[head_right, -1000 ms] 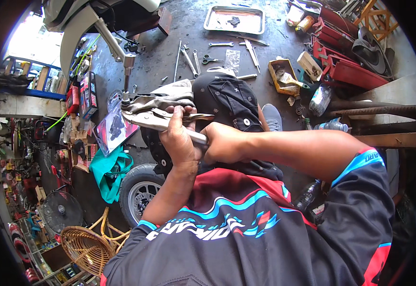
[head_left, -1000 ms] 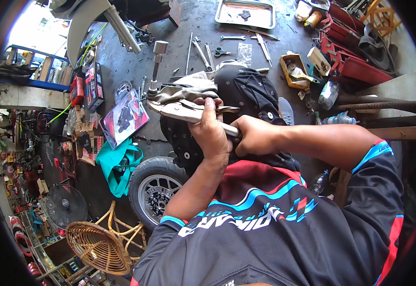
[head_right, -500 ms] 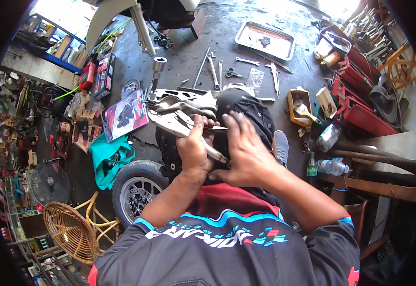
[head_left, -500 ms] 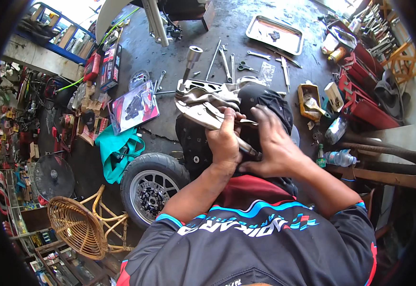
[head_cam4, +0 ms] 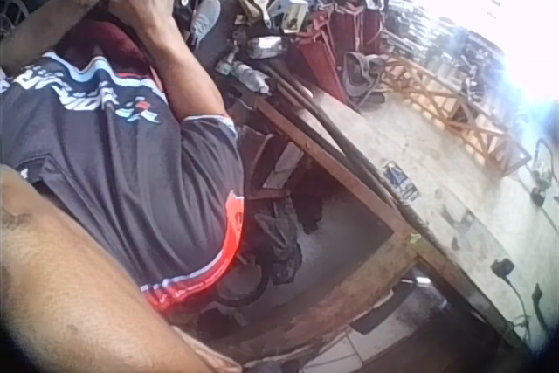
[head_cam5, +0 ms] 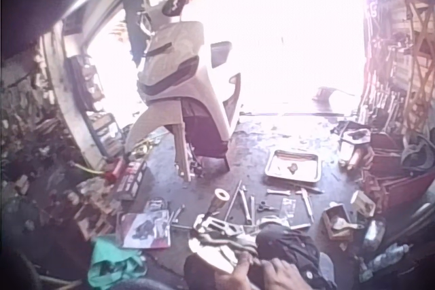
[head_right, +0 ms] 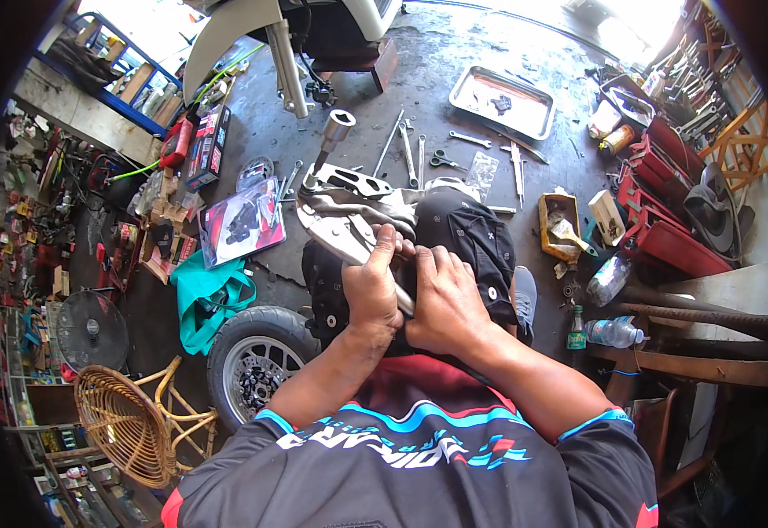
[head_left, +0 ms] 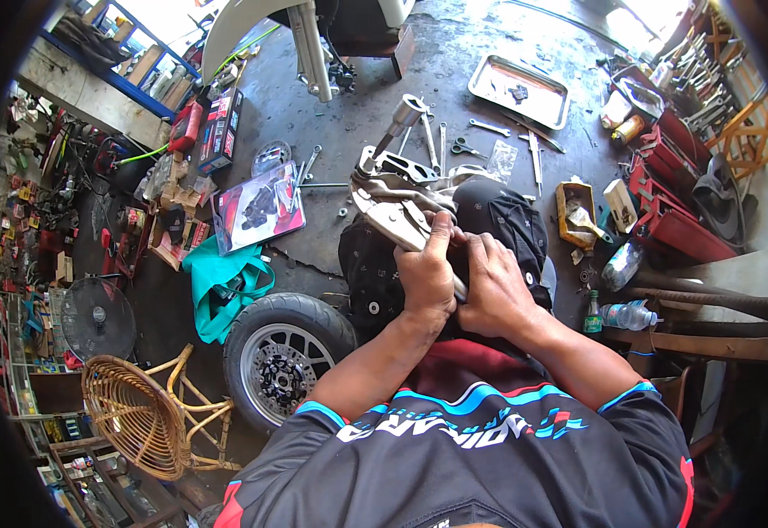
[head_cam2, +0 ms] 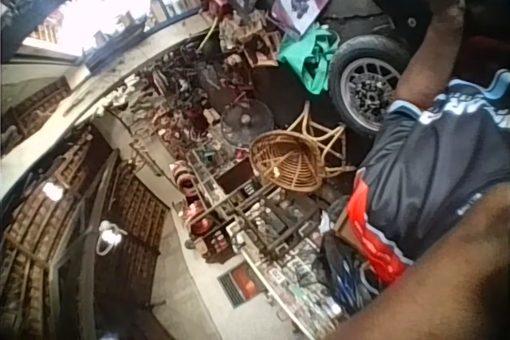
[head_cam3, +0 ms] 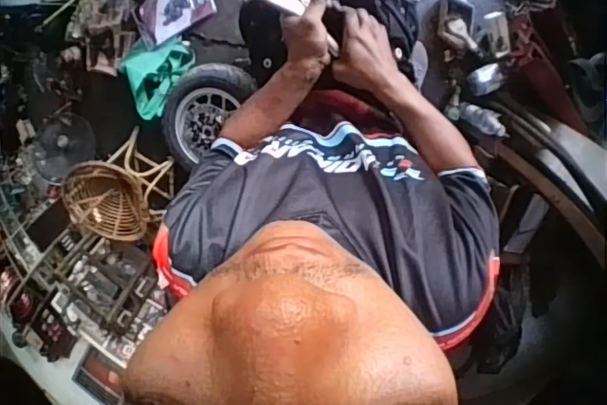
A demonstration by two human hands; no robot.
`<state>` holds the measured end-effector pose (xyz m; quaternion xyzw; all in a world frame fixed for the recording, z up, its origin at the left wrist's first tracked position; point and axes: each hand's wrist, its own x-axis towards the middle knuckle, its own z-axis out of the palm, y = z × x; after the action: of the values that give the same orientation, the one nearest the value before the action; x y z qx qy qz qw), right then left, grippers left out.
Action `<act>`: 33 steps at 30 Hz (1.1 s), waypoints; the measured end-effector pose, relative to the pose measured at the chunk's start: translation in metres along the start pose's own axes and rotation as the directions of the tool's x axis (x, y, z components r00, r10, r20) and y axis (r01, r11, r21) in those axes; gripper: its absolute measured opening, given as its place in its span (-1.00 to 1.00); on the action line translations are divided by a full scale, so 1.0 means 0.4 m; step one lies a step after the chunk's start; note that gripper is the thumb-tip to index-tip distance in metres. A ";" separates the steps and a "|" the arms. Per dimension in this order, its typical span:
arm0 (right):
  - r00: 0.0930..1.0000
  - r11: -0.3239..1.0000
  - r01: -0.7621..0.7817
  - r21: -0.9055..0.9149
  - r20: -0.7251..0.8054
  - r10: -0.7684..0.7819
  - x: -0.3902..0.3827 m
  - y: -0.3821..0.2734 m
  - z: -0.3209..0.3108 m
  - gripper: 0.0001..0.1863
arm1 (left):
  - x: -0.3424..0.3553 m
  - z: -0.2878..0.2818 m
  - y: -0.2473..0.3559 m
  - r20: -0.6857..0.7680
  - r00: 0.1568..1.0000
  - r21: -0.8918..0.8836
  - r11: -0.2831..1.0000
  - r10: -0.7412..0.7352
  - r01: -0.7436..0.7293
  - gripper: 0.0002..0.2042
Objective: The person is disassembling and inspecting a mechanical motorcycle component using various hand tools.
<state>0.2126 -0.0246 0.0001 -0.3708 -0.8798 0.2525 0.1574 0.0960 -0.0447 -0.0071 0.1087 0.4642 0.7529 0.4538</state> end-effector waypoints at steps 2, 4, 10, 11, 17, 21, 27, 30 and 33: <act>0.997 0.998 -0.048 0.047 0.064 0.045 0.003 -0.012 -0.007 -0.22 | 0.006 -0.010 -0.008 0.036 0.999 -0.014 1.000 0.016 -0.016 -0.90; 0.999 0.999 -0.031 0.035 0.035 0.030 0.001 -0.011 -0.004 -0.27 | 0.008 -0.006 -0.015 0.020 0.999 -0.040 0.999 0.031 -0.030 -0.90; 0.996 0.998 0.029 0.050 -0.088 -0.025 0.003 0.011 0.028 -0.39 | 0.007 0.027 0.003 0.004 0.999 -0.107 0.993 0.044 -0.044 -0.83; 0.998 0.998 0.044 0.039 -0.052 -0.042 0.002 0.009 0.023 -0.38 | 0.003 0.026 0.007 0.004 0.998 -0.075 0.995 0.059 -0.058 -0.83; 0.969 0.970 0.218 0.108 -0.138 -0.203 0.044 -0.003 -0.213 -0.31 | -0.013 -0.045 0.025 0.091 0.996 0.163 0.987 -0.023 0.008 -0.79; 0.788 0.917 0.360 -0.170 -0.470 -0.396 0.100 0.011 -0.277 -0.35 | -0.060 -0.073 0.046 0.175 0.984 0.473 0.880 -0.042 -0.047 -0.74; 0.834 0.857 0.370 -0.359 -0.277 -0.476 0.090 0.028 -0.273 -0.78 | -0.088 -0.066 0.105 0.323 0.945 0.693 0.667 0.053 -0.274 -0.77; 0.872 0.875 0.404 -0.266 -0.176 -0.456 0.084 0.053 -0.275 -0.81 | -0.079 -0.068 0.128 0.401 0.909 0.755 0.520 0.116 -0.400 -0.72; 0.980 0.967 0.198 0.163 0.005 -0.201 0.084 0.063 -0.271 -0.68 | -0.066 -0.088 0.127 0.413 0.907 0.771 0.496 0.088 -0.399 -0.71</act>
<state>0.2546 0.0505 0.0784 -0.2637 -0.8908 0.3100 0.2022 0.0606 -0.0946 0.0211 0.4990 0.6675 0.4638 0.3003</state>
